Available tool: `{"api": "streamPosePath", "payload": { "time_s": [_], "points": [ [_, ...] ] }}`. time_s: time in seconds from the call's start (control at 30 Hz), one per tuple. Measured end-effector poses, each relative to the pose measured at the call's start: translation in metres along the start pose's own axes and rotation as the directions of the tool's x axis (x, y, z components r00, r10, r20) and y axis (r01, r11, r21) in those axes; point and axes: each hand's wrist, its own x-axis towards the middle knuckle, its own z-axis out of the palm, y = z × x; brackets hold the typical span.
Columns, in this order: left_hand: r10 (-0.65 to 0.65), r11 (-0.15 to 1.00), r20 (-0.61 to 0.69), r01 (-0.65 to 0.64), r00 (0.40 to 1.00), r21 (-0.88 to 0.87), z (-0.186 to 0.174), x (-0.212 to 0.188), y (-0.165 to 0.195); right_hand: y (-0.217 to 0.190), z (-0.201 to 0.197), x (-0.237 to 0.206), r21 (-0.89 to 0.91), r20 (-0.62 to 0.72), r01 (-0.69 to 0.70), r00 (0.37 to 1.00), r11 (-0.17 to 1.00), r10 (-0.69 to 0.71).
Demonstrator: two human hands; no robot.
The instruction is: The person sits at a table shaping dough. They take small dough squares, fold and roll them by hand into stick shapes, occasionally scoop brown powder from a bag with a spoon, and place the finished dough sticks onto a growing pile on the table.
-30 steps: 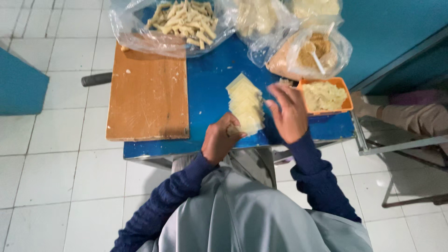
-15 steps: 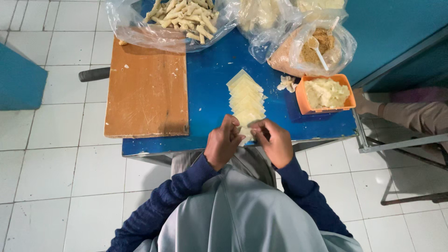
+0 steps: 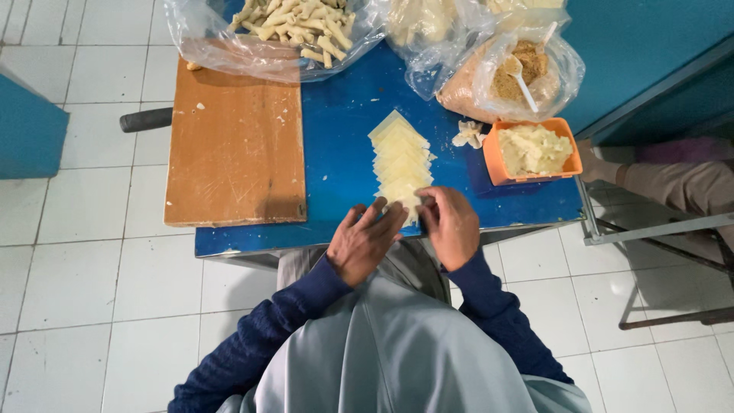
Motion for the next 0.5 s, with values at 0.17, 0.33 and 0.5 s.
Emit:
{"api": "streamPosePath", "payload": {
  "time_s": [0.17, 0.33, 0.5],
  "points": [
    [0.009, 1.0, 0.019, -0.01, 1.0, 0.017, 0.0, -0.002, 0.0, 0.039, -0.059, 0.004, -0.246, -0.165, -0.003, 0.985, 0.969, -0.039],
    [0.002, 1.0, 0.029, -0.002, 1.0, 0.028, 0.0, -0.001, 0.001, 0.075, -0.093, 0.015, -0.538, -0.095, -0.038, 0.995, 0.842, -0.016],
    [-0.015, 0.999, 0.008, 0.016, 1.0, -0.043, 0.002, -0.003, 0.0, 0.087, -0.08, 0.021, -0.624, -0.072, 0.032, 0.993, 0.781, -0.097]
  ]
}}
